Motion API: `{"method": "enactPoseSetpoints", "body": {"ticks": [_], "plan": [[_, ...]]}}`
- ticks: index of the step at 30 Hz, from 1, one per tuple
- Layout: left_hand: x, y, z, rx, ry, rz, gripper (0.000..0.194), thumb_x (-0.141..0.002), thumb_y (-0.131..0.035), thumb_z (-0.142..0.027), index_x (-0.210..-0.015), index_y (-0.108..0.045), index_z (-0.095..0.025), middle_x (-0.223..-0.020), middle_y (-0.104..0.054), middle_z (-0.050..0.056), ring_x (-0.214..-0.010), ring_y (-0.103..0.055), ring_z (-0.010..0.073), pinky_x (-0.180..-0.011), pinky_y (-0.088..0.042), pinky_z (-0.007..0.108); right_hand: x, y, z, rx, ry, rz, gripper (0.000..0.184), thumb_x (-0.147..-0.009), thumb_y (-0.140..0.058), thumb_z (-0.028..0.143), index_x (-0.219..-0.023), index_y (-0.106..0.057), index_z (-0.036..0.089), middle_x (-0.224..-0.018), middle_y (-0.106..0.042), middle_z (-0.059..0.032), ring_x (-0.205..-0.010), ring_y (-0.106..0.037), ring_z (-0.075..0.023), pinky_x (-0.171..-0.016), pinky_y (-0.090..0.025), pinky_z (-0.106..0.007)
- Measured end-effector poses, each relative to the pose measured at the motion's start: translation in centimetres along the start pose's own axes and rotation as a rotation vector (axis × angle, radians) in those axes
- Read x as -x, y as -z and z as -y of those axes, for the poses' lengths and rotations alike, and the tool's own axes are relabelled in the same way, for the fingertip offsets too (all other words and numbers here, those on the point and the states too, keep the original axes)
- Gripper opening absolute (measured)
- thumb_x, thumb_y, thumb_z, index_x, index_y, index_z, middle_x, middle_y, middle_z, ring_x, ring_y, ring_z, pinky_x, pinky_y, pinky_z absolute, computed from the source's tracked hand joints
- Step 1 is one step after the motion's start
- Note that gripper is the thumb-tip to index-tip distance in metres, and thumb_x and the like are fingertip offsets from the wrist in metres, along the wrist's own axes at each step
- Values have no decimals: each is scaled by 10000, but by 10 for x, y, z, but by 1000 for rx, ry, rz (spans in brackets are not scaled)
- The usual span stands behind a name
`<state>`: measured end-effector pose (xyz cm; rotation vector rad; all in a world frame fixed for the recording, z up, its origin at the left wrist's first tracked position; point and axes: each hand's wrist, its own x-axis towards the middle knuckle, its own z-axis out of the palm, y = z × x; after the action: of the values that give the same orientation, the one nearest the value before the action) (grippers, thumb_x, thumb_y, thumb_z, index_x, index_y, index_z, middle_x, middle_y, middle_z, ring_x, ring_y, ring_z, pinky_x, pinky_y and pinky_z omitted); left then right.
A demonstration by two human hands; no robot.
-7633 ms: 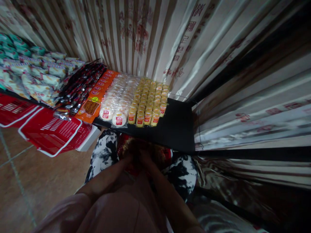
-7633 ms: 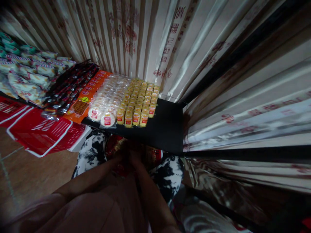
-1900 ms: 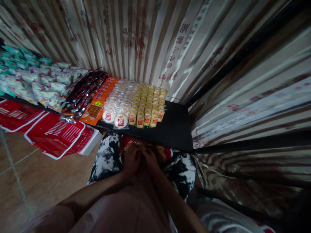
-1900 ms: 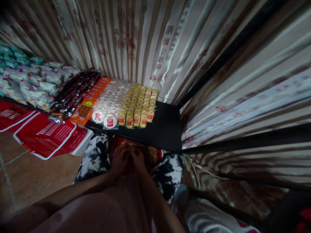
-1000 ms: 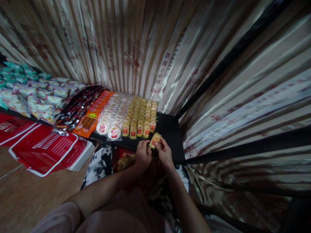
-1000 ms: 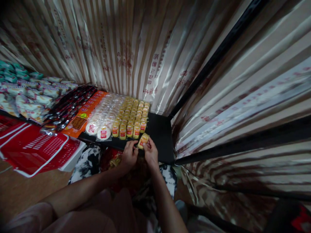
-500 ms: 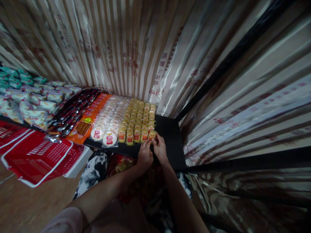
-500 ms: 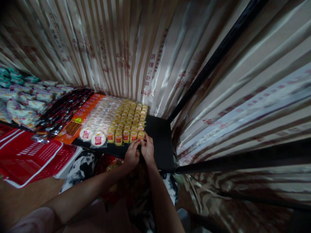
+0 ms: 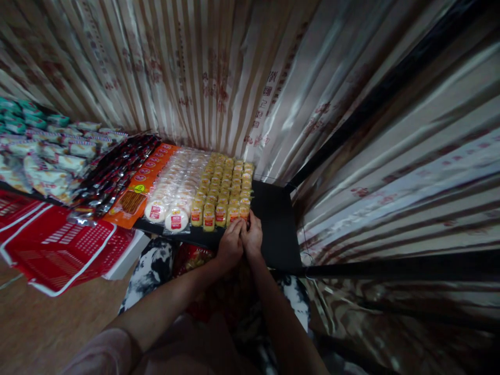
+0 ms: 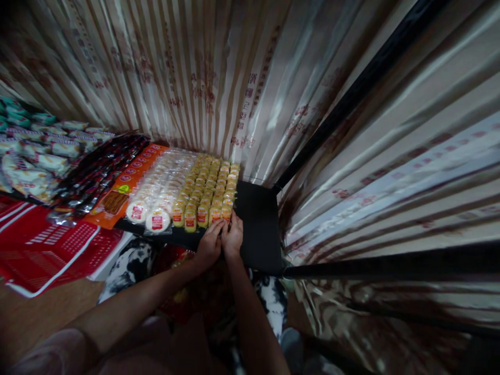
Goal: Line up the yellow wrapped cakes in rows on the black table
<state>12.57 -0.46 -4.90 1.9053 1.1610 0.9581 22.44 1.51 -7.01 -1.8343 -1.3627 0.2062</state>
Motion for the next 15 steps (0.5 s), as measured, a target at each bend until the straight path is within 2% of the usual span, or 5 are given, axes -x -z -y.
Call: {"method": "enactPoseSetpoints", "body": {"ticks": [4,7,11,13,15], "plan": [[4,6,-4,-14,-12,-35,538,-719,-356,-66,-1236,-498,-116,-1317,-504,118,-1264,-411,202,-1101,-323,410,3,4,4,-28,18,-11,498,-835,-368,338,-1270,-461,116,-1197,-524,-160,-1127,-490,-228,-958,-422,-388],[16,19,-7,-21,9,-45,454,-726,-347,-50,-1112,-565,-149,-1170,-578,98,-1118,-511,181,-1009,-416,352,14,16,15,-98,-3,-57,480,-854,-382,364,-1258,-459,117,-1247,-491,-169,-1173,-461,-226,-965,-417,-380],[50,39,-2,-15,22,18,326,-762,-345,-53,-918,-605,-171,-957,-612,76,-922,-560,160,-851,-479,300,49,34,31,-290,-72,-60,399,-886,-374,356,-1212,-471,147,-1093,-595,-128,-955,-592,-172,-826,-488,-302],[70,44,8,-30,65,54,303,-773,-355,-60,-882,-615,-171,-934,-617,73,-901,-562,161,-836,-475,300,73,39,36,-310,-98,20,343,-892,-370,361,-1125,-522,160,-933,-645,-85,-810,-619,-157,-776,-495,-290],[88,45,22,-53,146,95,299,-772,-370,-67,-883,-627,-172,-959,-625,72,-934,-559,169,-873,-461,317,96,38,38,-263,-76,186,308,-889,-371,362,-1017,-577,171,-837,-661,-66,-757,-623,-161,-757,-492,-282]]}}
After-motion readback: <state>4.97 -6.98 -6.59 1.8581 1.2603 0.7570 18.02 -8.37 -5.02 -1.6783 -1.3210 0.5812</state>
